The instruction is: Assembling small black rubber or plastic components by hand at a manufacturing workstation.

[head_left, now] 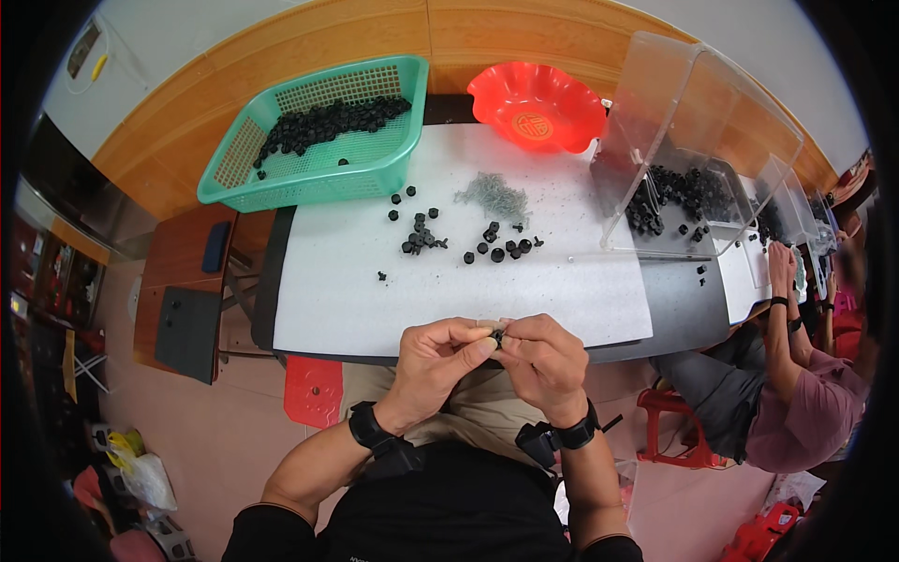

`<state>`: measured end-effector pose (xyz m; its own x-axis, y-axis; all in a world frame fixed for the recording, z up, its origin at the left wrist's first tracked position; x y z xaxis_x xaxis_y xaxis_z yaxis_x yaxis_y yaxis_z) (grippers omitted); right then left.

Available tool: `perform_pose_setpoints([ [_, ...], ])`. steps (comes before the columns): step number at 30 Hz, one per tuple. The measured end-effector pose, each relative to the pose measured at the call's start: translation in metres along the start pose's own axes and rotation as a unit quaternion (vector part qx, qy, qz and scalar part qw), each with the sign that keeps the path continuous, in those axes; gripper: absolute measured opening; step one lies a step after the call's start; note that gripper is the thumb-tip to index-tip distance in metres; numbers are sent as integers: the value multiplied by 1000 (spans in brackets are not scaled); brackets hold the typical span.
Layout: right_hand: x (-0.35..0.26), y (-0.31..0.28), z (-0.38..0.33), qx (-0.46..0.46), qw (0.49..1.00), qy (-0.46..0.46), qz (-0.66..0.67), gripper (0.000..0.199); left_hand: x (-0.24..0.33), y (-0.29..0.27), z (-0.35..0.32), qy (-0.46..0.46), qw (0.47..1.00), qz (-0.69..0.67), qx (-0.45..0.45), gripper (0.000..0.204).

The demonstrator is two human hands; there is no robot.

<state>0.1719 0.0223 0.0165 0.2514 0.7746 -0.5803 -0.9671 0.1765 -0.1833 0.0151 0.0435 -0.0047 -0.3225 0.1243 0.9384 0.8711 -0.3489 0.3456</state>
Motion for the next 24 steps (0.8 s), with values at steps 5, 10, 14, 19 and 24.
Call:
perform_pose_setpoints([
  [5, 0, 2, 2, -38, 999, -8, -28, 23, -4, 4, -3, 4, 1000, 9, 18, 11],
  [10, 2, 3, 4, -28, 1000, 1, -9, 22, -8, 1, -2, -5, 1000, -1, 15, 11],
  [14, 3, 3, 9, -40, 996, 72, 25, 26, -10, -2, -3, 3, 998, -55, 20, 14],
  [19, 5, 1, 7, -55, 989, 129, 55, 36, -11, -4, -4, -15, 997, -70, 19, 12],
  [24, 4, -2, 6, -79, 983, 154, 56, 40, -7, -3, -3, -38, 997, -65, -5, 8],
])
Point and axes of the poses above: each hand's wrist, its own z-axis towards the middle knuckle, its own y-axis out of the palm, x = y × z, the point moved 4 cm from there along z, towards the middle knuckle, and after that the axes turned 10 degrees about z, right-handed, at the moved point
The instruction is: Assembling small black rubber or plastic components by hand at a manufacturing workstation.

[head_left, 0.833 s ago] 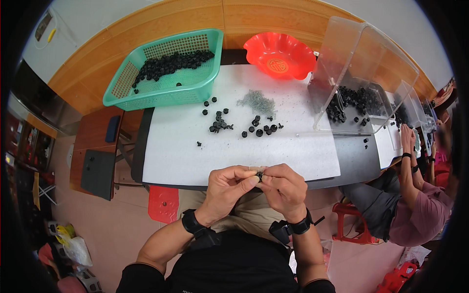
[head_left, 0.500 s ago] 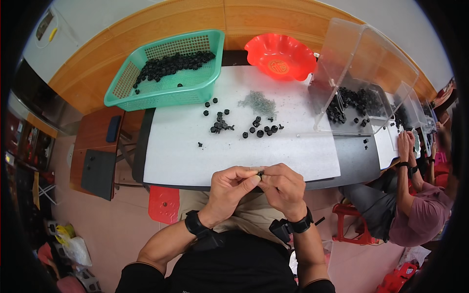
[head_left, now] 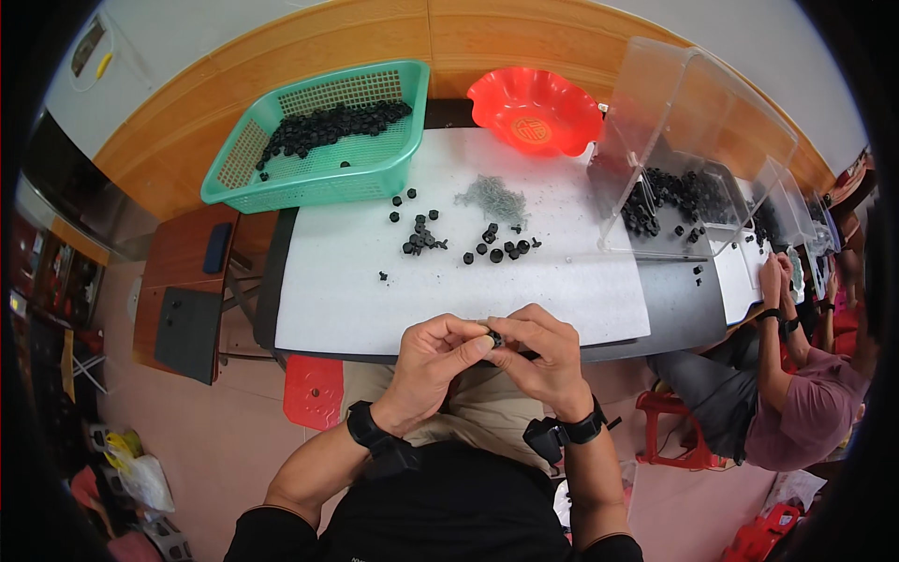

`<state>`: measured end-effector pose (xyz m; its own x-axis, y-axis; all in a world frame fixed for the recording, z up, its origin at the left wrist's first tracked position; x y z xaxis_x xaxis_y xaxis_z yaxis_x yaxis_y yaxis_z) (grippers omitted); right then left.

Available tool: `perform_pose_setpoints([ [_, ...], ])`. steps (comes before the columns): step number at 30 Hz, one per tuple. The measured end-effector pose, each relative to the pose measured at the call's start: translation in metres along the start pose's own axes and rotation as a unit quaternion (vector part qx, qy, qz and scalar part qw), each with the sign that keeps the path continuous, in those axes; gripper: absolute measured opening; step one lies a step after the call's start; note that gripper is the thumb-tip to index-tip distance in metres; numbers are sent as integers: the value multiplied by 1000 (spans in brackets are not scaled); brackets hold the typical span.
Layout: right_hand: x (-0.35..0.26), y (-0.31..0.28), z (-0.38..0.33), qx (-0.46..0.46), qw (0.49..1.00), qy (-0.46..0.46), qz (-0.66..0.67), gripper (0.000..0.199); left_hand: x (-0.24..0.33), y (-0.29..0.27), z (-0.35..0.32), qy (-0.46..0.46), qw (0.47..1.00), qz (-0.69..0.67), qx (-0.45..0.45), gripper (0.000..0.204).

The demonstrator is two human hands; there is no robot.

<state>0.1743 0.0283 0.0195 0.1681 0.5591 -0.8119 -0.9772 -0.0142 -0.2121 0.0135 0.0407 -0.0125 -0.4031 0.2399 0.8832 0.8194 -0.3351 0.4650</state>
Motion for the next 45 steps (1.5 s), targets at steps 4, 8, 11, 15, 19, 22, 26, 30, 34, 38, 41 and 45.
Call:
perform_pose_setpoints([
  [4, -4, -2, 0, -17, 1000, -4, -5, 38, 2, -3, 0, -25, 999, 24, -14, 8],
  [8, -10, -1, 2, -38, 999, 31, 1, 35, 7, 0, 0, -38, 998, 40, -21, 11],
  [11, -13, 0, 2, -52, 998, 29, -10, 30, 7, 0, -2, -44, 998, 35, -24, 15],
  [15, -17, 2, 3, -67, 997, 13, -27, 25, 6, -1, -5, -56, 997, 30, -34, 19],
  [19, -17, 5, 4, -67, 997, 18, -36, 25, 9, -1, -6, -51, 998, 29, -31, 19],
  [22, -18, 7, 4, -64, 997, 16, -29, 25, 12, -2, -7, -47, 998, 27, -20, 19],
  [26, -18, 10, 3, -82, 995, 27, -41, 24, 13, -4, -10, -56, 997, 30, -31, 18],
  [30, -22, 14, 8, -94, 994, 25, -43, 23, 12, -10, -11, -45, 998, 37, -29, 18],
  [34, -26, 18, 21, -102, 993, 37, -47, 22, 16, -15, -13, -17, 999, 35, -23, 16],
  [38, -32, 13, 57, -116, 986, 48, -107, 24, 15, -22, -19, -12, 1000, 13, 8, 14],
  [41, -31, 14, 103, -148, 975, 35, -159, 23, 15, -28, -20, -5, 999, 5, 48, 13],
  [45, -21, 34, 185, -70, 981, 6, -183, 33, 15, -31, -19, 3, 998, 2, 56, 9],
])
Point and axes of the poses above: each hand's wrist, its own z-axis towards the middle knuckle, its own y-axis out of the palm, x = y × z, the point moved 4 cm from there along z, towards the middle knuckle, and after that the axes turned 10 degrees about z, right-handed, at the moved point
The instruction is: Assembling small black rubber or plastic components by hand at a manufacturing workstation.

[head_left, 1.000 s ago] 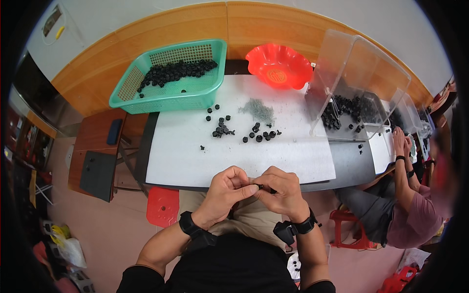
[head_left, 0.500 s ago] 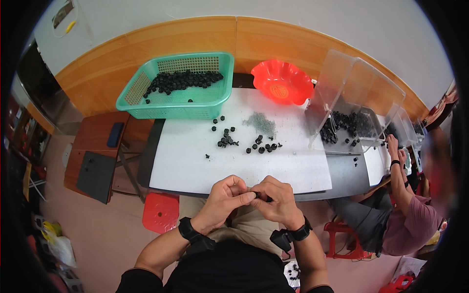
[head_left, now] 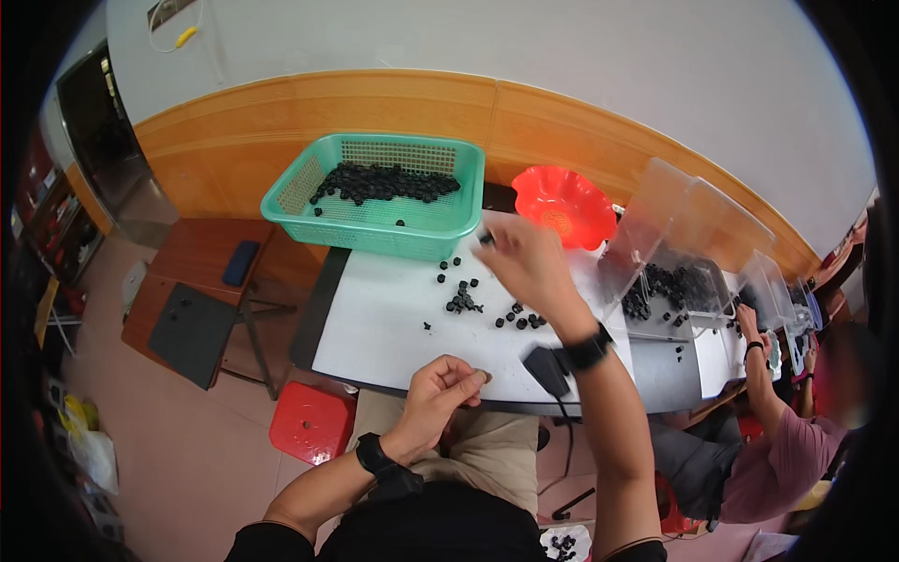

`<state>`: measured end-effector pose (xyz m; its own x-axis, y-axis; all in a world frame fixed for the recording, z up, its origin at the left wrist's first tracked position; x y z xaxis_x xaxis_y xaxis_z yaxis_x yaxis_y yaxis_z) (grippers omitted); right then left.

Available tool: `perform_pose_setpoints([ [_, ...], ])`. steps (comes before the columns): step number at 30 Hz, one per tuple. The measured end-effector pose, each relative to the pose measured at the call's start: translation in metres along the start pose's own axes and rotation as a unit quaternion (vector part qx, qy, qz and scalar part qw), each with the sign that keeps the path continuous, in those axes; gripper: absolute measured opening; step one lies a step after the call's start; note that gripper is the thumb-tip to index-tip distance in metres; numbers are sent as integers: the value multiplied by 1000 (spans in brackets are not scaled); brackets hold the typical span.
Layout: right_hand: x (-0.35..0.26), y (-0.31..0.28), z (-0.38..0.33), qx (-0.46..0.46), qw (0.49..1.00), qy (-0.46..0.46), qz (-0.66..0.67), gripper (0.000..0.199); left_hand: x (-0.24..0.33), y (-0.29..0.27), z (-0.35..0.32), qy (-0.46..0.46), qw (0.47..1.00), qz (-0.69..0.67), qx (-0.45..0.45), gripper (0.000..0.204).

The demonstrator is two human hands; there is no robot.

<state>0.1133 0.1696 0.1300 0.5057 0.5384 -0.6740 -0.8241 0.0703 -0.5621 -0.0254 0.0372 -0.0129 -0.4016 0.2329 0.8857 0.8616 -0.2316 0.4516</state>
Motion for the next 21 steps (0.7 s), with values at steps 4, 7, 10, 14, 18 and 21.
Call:
perform_pose_setpoints([
  [4, 13, 15, 28, 126, 992, -8, -13, 35, -2, 2, 3, 3, 1000, 9, 4, 9],
  [7, 16, 10, -2, 92, 996, -12, 1, 28, 1, -2, 2, 11, 1000, 22, 15, 9],
  [10, 19, -5, -51, 63, 997, 38, -20, 23, -1, -5, 1, 19, 999, 21, 19, 9],
  [14, 21, -28, -112, 79, 995, 51, -26, 16, -1, -5, 0, 32, 998, 52, 6, 10],
  [18, 47, -74, -166, 169, 981, 92, -30, 11, 1, 3, 2, 31, 998, 62, -11, 10],
  [21, 70, -111, -186, 206, 964, 129, -109, 11, 4, 5, 2, 50, 994, 96, -23, 9],
])
Point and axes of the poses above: each hand's wrist, its own z-axis towards the middle knuckle, its own y-axis out of the palm, x = y × z, the point moved 4 cm from there along z, towards the middle knuckle, and after that the axes turned 10 degrees about z, right-handed, at the moved point
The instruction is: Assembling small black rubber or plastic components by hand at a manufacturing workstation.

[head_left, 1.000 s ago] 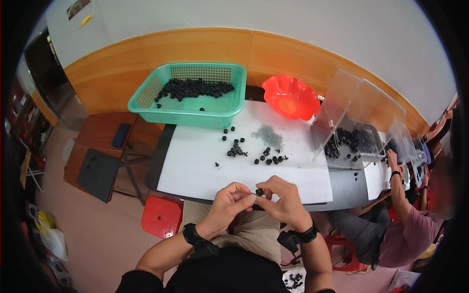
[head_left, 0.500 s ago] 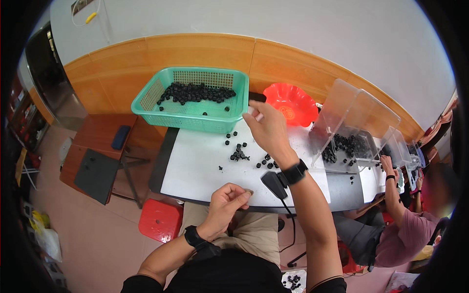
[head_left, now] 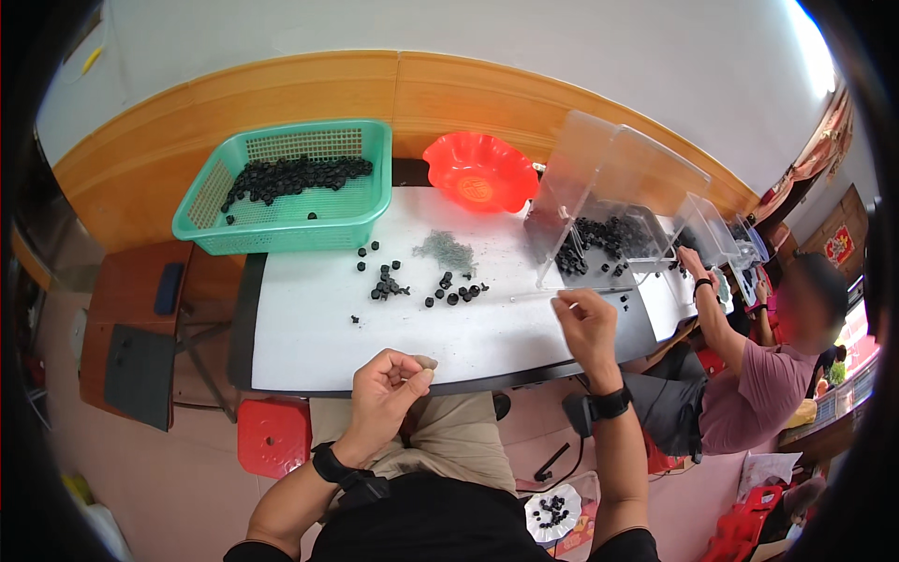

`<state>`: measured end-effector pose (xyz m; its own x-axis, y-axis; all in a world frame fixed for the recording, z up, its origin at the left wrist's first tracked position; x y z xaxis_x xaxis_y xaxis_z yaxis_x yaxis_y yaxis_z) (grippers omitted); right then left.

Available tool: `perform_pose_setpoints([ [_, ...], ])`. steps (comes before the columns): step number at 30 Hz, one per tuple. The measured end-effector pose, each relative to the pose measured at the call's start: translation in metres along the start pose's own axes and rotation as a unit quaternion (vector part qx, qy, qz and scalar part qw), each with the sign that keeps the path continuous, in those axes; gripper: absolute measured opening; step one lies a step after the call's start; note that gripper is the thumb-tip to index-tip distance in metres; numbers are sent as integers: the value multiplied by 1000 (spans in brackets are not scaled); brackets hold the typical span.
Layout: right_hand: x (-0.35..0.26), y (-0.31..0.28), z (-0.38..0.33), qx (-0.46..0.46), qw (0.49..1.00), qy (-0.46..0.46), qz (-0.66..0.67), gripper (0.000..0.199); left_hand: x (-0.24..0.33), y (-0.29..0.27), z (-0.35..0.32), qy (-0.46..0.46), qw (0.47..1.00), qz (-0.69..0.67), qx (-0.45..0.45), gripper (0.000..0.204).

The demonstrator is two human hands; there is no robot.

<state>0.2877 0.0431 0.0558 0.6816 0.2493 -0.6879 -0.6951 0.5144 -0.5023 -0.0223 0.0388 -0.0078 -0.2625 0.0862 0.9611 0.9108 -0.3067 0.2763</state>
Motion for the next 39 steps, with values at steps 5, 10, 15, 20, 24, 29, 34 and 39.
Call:
perform_pose_setpoints([
  [5, 62, -33, 27, 3, 990, 19, -137, 19, 0, 6, 1, 11, 1000, 24, -5, 10],
  [10, 89, -39, 45, -59, 978, 67, -191, 22, -1, 6, -1, -5, 999, 42, 0, 10],
  [15, 88, -32, 54, -100, 965, 40, -239, 28, -1, 10, 2, -20, 998, 55, 1, 10],
  [20, 104, -34, 59, -96, 965, 59, -236, 24, -4, 18, 7, -19, 999, 51, -2, 10],
  [24, 106, -32, 61, -96, 966, 66, -232, 21, -4, 18, 9, -41, 997, 71, 3, 10],
  [29, 103, -31, 56, -110, 964, 18, -241, 19, -4, 22, 12, -31, 997, 65, -1, 8],
  [34, 108, -39, 51, -104, 967, 6, -232, 17, -5, 25, 13, -15, 998, 59, -11, 8],
  [39, 41, -32, 23, -87, 993, -42, -67, 14, -5, 26, 12, -12, 999, 47, -8, 8],
])
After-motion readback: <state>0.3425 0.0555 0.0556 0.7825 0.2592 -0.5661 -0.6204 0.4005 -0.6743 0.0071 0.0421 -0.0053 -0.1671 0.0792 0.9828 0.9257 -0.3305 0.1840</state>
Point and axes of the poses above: each hand's wrist, its own z-axis towards the middle knuckle, its own y-axis out of the palm, x = y × z, the point moved 4 cm from there along z, towards the middle knuckle, and after that the axes turned 10 degrees about z, right-handed, at the moved point
